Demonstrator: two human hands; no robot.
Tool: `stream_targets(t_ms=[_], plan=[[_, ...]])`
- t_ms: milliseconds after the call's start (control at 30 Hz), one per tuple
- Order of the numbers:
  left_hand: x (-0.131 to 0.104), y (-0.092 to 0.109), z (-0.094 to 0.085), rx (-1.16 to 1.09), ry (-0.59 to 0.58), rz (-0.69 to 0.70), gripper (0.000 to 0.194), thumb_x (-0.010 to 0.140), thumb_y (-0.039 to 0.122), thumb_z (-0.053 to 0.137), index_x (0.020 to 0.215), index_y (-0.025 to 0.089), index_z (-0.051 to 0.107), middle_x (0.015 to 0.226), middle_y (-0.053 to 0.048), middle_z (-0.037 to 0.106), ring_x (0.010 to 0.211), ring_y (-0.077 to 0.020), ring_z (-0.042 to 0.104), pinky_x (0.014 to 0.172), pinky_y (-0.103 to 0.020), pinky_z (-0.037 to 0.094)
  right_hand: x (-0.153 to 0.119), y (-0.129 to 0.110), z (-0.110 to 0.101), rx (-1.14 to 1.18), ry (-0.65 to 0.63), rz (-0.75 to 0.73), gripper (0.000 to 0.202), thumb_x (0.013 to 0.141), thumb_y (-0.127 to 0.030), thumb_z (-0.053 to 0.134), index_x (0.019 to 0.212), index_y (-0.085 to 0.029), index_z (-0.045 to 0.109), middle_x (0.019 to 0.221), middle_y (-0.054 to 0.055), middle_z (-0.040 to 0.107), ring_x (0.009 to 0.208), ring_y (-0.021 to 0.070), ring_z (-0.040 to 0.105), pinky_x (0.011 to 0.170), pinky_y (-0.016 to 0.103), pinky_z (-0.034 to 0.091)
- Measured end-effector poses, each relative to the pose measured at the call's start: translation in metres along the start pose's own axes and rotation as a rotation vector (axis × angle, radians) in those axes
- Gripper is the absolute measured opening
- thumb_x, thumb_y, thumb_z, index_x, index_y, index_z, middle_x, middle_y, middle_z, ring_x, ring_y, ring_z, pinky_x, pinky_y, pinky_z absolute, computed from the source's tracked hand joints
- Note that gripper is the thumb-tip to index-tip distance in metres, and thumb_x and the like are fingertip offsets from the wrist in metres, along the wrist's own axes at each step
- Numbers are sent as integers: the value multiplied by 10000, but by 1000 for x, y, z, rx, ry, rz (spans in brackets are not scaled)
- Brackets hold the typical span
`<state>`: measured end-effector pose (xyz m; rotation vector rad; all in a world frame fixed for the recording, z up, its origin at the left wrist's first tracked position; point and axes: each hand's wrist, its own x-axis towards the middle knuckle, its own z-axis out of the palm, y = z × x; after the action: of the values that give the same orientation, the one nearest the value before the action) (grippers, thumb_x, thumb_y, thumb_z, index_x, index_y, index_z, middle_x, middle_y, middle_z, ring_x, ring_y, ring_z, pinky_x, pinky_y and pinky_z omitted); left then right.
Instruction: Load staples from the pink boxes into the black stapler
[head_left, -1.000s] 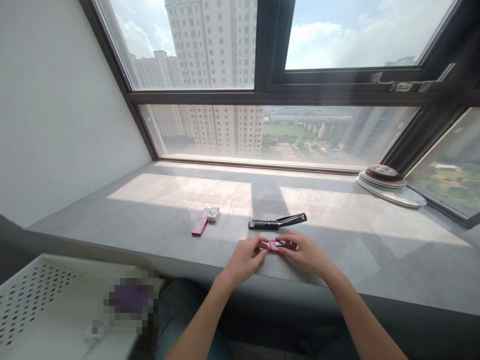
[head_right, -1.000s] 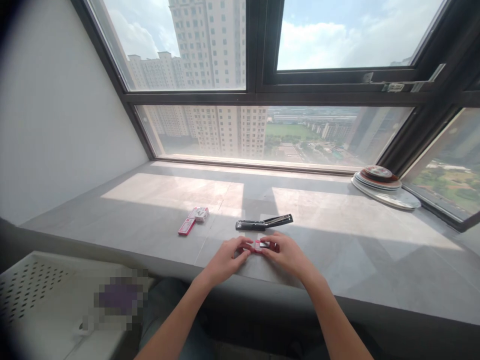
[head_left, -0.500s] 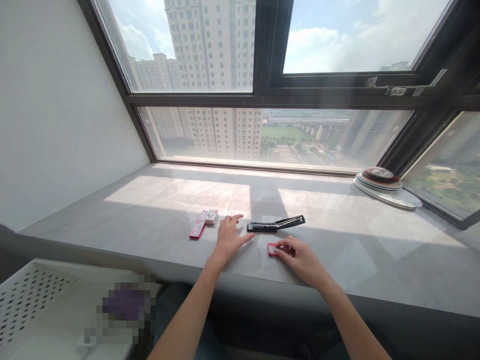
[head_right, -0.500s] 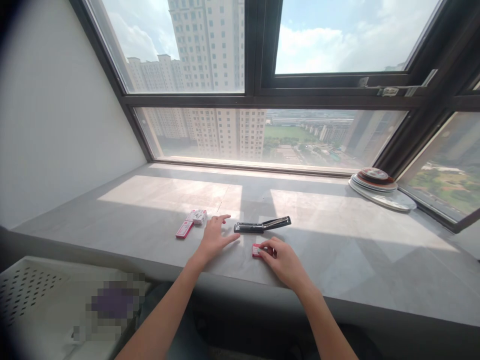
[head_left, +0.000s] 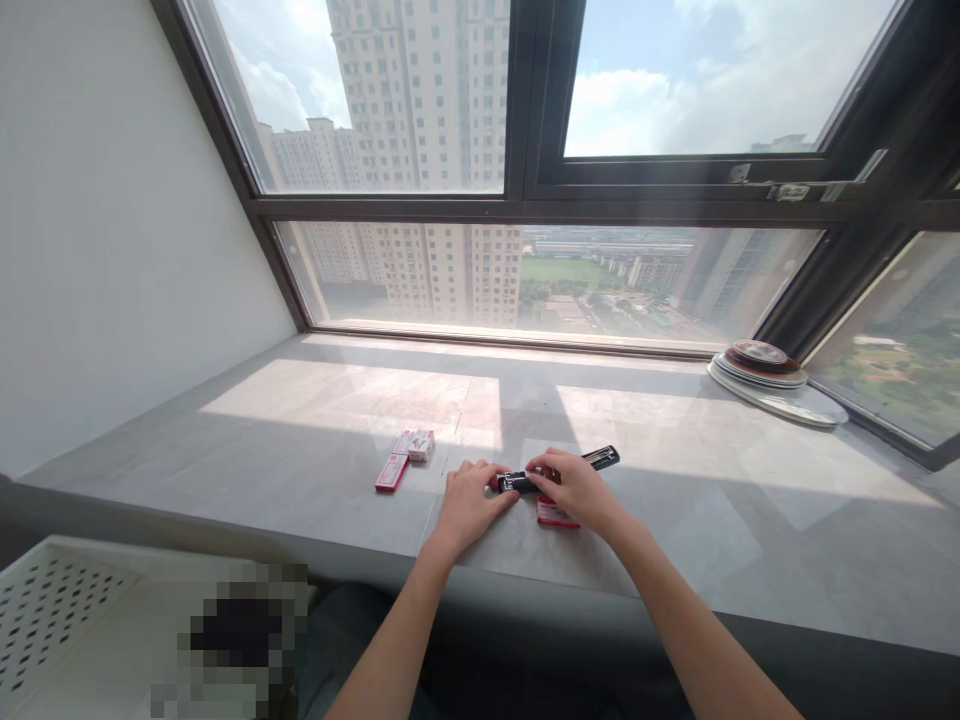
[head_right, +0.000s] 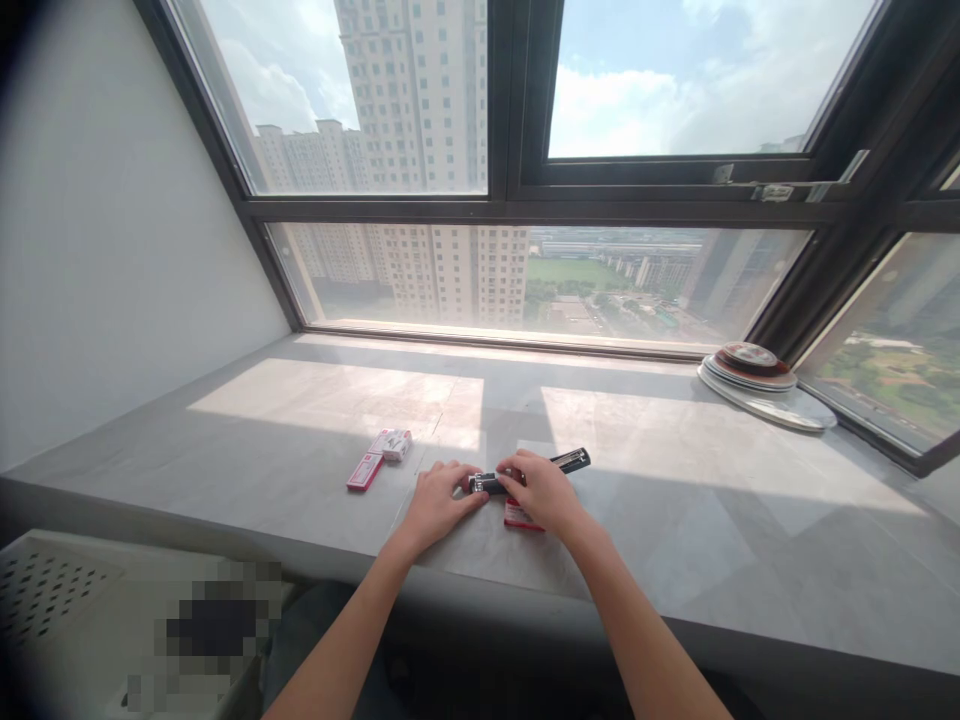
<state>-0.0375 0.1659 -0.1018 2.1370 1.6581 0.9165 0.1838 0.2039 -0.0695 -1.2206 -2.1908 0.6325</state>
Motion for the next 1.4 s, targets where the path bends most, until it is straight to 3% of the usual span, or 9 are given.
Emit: stream_targets(t_ms=[500,633,800,867,967,1067,1133,1200,1400], plan=[[0,-3,1,-6,9,5,229,860,443,697,1063,336,701,910,-1,676,953,-261,562,819,-365,354,5,-7,4,-100,-15,17,284,918,-415,614,1099,-241,747,857,35,678,768,188,595,720,283,410],[1,-3,1,-10,0,0,229,863,447,691,1060,330,694,909,1,678,953,-259,561,816,-366,344,-3,-13,0,-186,72,103,309,966,-431,523,927,-227,753,792,47,685,746,197,584,663,285,359],[0,-2,-1,-5,-10,-2,248,874,452,680,1085,322,691,929,2,681,979,-249,553,828,-356,340,-21,-20,-1,43,-31,68,341,962,-478,527,1095,-248,741,780,20,678,709,178,570,644,269,367],[0,-2,-1,0,-15,1,253,879,451,675,1100,330,692,924,5,677,969,-244,551,825,-353,337,-35,-8,-6,148,14,133,390,954,-533,526,1058,-225,741,748,13,644,681,163,542,622,262,364],[1,-1,0,4,-28,0,259,886,456,662,1116,341,695,914,5,674,954,-243,551,825,-355,333,-58,24,-22,288,103,353,490,893,-635,580,948,-173,732,683,4,568,601,129,466,551,247,329],[2,0,0,2,-42,-2,263,890,460,652,1124,350,698,910,3,676,962,-250,552,824,-359,329,-67,50,-41,494,142,507,602,820,-675,653,1163,-182,679,693,-20,535,498,82,333,464,233,242],[2,1,0,5,-51,-7,271,892,464,645,1132,350,700,907,-2,676,966,-255,551,821,-362,328,-57,54,-50,638,141,457,661,807,-667,676,1270,-197,632,749,-17,542,496,66,291,454,227,207],[2,1,-1,7,-57,-12,281,893,472,640,1136,345,702,909,-7,676,968,-257,549,821,-363,327,-39,47,-54,688,113,351,642,797,-649,698,1241,-188,655,774,-12,545,526,65,300,472,224,210],[2,0,-1,19,-59,-3,295,884,480,657,1149,355,694,910,-1,670,974,-253,542,821,-361,328,17,11,-33,349,3,87,461,717,-581,783,921,-169,749,632,-51,474,599,100,371,553,238,276]])
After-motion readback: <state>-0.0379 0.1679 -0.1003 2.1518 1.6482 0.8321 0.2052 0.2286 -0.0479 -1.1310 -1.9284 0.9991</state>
